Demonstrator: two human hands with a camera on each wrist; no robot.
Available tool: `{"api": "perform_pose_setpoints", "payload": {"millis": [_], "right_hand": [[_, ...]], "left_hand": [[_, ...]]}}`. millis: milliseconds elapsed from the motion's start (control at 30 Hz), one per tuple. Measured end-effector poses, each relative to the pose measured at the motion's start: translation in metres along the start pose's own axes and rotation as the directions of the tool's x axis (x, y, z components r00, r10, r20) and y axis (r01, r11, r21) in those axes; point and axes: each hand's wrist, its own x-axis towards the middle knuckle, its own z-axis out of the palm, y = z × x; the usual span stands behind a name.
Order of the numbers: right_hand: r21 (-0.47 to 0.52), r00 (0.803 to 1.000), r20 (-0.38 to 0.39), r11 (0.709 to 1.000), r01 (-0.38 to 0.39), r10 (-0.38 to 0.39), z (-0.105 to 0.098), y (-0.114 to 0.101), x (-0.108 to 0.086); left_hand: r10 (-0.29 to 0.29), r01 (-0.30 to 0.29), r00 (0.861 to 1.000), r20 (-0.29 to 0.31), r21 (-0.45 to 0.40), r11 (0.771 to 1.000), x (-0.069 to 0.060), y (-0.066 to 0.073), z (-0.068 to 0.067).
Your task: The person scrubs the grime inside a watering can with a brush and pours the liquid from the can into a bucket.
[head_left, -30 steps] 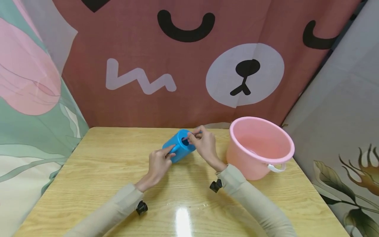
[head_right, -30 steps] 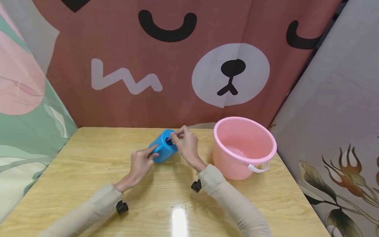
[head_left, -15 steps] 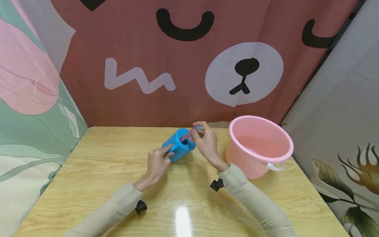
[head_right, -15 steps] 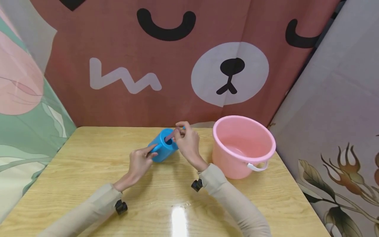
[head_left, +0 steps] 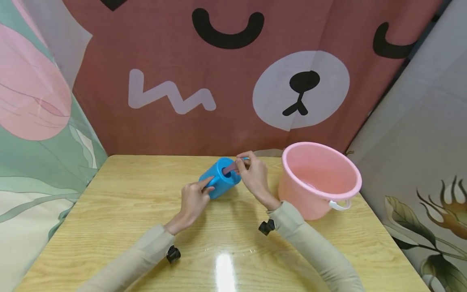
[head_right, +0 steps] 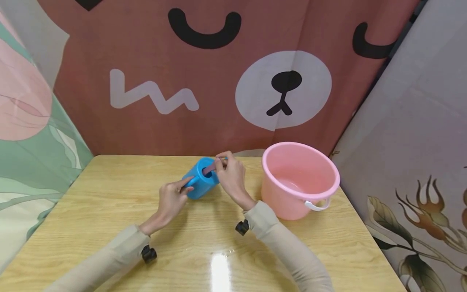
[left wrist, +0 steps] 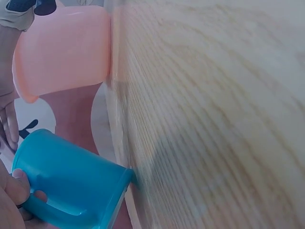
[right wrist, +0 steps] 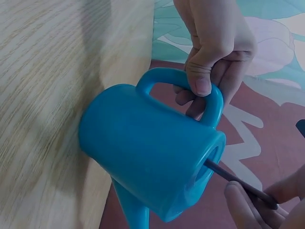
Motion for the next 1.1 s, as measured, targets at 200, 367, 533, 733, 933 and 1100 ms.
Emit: {"api": "perform_pose_setpoints", "payload": {"millis": [200,367,533,733,933,1100], "right_hand": [[0.021,0.998,0.065,1.0,-0.019,0.018,0.001,-0.001,-0.002],[0.078,0.994,0.104,0.996,-0.035,0.027,0.0,-0.004,-0.002],[0.089,0.992,0.102,0.992,-0.089,0.08,0.0,-0.007,0.0],[0.14,0.991,0.09,0.984,-0.112,0.1,-0.004,-0.012,0.004],[0.135,0.995,0.071,0.988,-0.076,0.067,-0.006,-0.013,0.007],[-0.007,0.996,0.089,1.0,0.01,-0.01,-0.001,-0.009,0.001]], "left_hand": [[-0.003,0.003,1.0,0.003,0.011,1.0,-0.001,-0.002,-0.001],[-0.004,0.004,1.0,-0.003,0.007,1.0,0.0,-0.003,-0.003],[-0.016,0.016,1.0,0.011,-0.001,1.0,0.0,-0.003,-0.004],[-0.022,0.022,1.0,-0.001,0.01,1.0,-0.001,-0.003,-0.004],[0.025,-0.024,0.999,-0.02,0.034,0.999,-0.001,-0.003,-0.002],[0.05,-0.048,0.998,-0.038,0.042,0.998,-0.003,-0.003,-0.001]]}}
